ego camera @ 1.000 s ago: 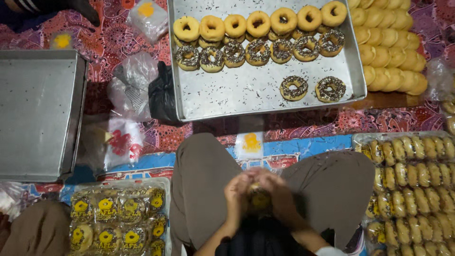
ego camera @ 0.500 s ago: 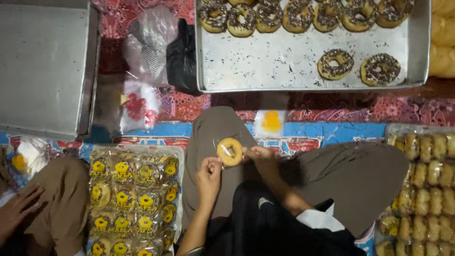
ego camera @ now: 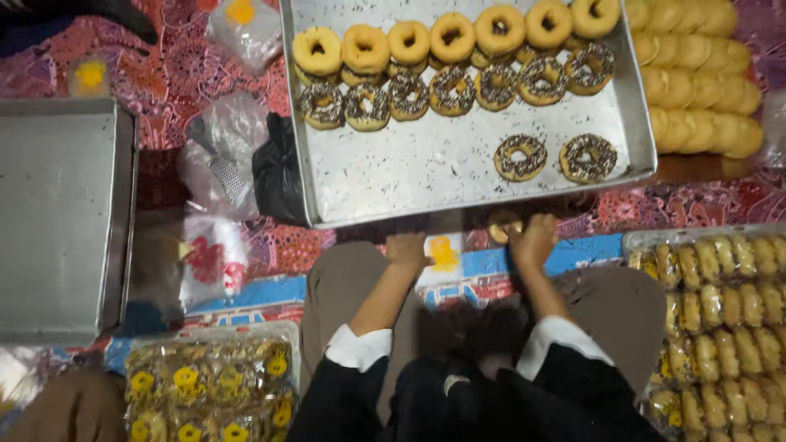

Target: The person sits on a mat and repeatedly picks up donuts from a metal tray, places them into small plastic bags, and sets the sealed bags onto a nearby tray. The process is repeated for multiple donuts.

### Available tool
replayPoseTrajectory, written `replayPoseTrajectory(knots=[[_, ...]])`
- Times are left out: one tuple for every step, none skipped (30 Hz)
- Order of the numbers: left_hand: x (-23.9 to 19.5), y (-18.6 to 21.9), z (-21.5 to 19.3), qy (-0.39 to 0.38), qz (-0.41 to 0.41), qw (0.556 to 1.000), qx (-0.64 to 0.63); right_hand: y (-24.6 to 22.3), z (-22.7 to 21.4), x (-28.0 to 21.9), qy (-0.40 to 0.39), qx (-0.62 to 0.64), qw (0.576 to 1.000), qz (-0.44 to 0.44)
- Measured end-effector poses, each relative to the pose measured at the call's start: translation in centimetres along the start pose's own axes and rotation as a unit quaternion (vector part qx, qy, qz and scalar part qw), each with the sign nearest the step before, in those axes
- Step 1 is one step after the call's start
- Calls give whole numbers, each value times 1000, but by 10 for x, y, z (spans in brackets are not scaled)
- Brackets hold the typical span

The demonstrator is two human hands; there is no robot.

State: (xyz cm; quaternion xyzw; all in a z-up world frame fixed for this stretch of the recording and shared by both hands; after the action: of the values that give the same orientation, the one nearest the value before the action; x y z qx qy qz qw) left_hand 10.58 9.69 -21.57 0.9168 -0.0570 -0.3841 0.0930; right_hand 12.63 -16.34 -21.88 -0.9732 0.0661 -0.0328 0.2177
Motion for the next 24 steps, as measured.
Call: replayPoseTrajectory(knots=[[20,-3,2,-57,-34,998,11,-17,2,1,34,44,993,-104],[32,-4,4,43,-11,997,57,-33,16,1,-74,3,994,-81],[41,-4,7,143,12,984,102,-49,35,2,-180,-38,981,-57],[43,-4,16,234,33,961,146,-61,56,-5,-291,-77,953,-30],[48,-6,30,136,10,986,101,-66,76,-11,-398,-114,910,-5],[49,-13,41,35,-15,997,62,-80,91,-11,-303,-57,942,-133],[47,-18,50,-65,-39,997,22,-91,103,-14,-198,1,946,-257],[51,-21,46,-61,-40,997,15,-98,110,-5,-78,56,921,-377],[54,-24,42,-56,-40,998,9,-103,120,4,-59,45,916,-394],[55,-19,43,-54,-35,998,-1,-101,124,12,-43,28,912,-407],[54,-18,45,-65,-34,997,-13,-99,125,18,-27,11,907,-421],[54,-17,46,-75,-30,996,-25,-93,134,26,-265,-42,902,-338],[52,-15,49,-84,-27,995,-37,-83,135,29,-485,-89,839,-231],[50,-15,50,-31,-23,998,-39,-78,130,24,-672,-127,722,-108],[46,-15,52,23,-17,999,-42,-79,114,26,-626,-118,761,-127],[39,-15,57,73,-12,996,-43,-80,93,20,-579,-106,796,-145],[33,-16,60,154,2,978,-137,-81,68,11,-529,-95,828,-162],[23,-15,65,231,16,945,-232,-83,37,-3,-476,31,859,-185],[15,-15,67,304,28,896,-323,-87,4,-20,-412,156,874,-206],[9,-13,70,273,36,843,-463,-97,-33,-37,-277,206,865,-365],[2,-10,71,235,44,770,-591,-108,-70,-58,-132,243,814,-510],[-6,-6,69,192,49,679,-707,-115,-96,-69,-189,231,815,-497],[-17,-1,65,143,54,572,-806,-122,-121,-76,-246,218,812,-482],[-28,5,57,93,59,451,-886,-128,-140,-77,-300,203,807,-467]])
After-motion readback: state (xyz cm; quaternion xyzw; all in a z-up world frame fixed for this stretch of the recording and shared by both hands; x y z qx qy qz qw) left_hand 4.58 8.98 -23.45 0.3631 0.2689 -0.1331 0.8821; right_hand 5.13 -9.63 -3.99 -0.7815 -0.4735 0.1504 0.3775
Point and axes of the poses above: each hand's wrist, its own x-axis towards the middle knuckle, its own z-axis out of the palm, y = z × x, the point moved 2 cm from there along x, towards the middle knuckle, and after that the axes turned 8 degrees about -y, right-handed, at the moved point
